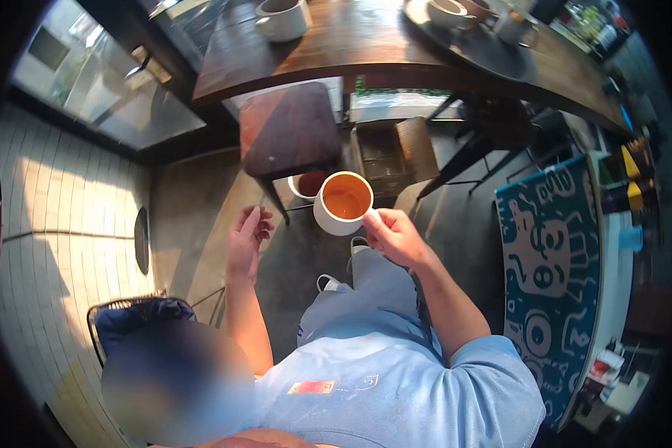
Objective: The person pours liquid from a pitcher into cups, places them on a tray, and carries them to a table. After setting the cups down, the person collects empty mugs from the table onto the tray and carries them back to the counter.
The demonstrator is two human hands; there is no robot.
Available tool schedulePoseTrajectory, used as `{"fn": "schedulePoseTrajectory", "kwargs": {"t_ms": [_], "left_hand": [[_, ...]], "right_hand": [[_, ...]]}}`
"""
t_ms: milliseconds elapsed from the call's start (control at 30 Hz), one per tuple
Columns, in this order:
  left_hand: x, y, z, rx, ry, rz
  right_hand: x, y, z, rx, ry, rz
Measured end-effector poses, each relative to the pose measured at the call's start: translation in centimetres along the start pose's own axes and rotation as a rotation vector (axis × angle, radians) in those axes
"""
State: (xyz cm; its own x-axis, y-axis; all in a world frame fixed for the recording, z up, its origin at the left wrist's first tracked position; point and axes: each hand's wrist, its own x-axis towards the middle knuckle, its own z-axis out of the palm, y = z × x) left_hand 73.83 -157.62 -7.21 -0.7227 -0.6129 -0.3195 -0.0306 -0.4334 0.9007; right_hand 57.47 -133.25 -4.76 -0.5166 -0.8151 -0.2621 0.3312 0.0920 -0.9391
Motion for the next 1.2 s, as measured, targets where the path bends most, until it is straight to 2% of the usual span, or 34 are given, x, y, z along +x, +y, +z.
{"fn": "schedulePoseTrajectory", "kwargs": {"t_ms": [100,300,367,500,633,733,967,1200], "left_hand": [[2.3,1.4,4.7,-0.042,-0.192,0.055],[4.2,3.8,11.7,-0.006,-0.219,0.120],[5.0,4.6,14.1,-0.015,-0.216,0.146],[7.3,5.8,19.3,0.083,-0.157,0.190],[9.6,6.7,26.1,0.072,-0.168,0.263],[10.2,6.2,30.0,0.011,-0.135,0.225],[11.8,6.4,32.6,0.094,-0.084,0.253],[13.4,8.3,34.7,0.192,-0.117,0.201]], "right_hand": [[-2.8,-4.2,-3.8,0.032,0.105,-0.222],[-4.4,-11.2,-12.3,-0.094,0.559,-0.371],[-4.0,-13.2,-15.8,-0.059,0.585,-0.399],[-2.4,-16.3,-22.5,-0.072,0.513,-0.456],[-0.2,-20.1,-26.8,-0.076,0.553,-0.467],[1.2,-21.7,-30.4,-0.091,0.478,-0.378],[5.1,-23.8,-33.9,0.025,0.300,-0.292],[6.9,-23.9,-34.7,-0.028,0.325,-0.198]]}}
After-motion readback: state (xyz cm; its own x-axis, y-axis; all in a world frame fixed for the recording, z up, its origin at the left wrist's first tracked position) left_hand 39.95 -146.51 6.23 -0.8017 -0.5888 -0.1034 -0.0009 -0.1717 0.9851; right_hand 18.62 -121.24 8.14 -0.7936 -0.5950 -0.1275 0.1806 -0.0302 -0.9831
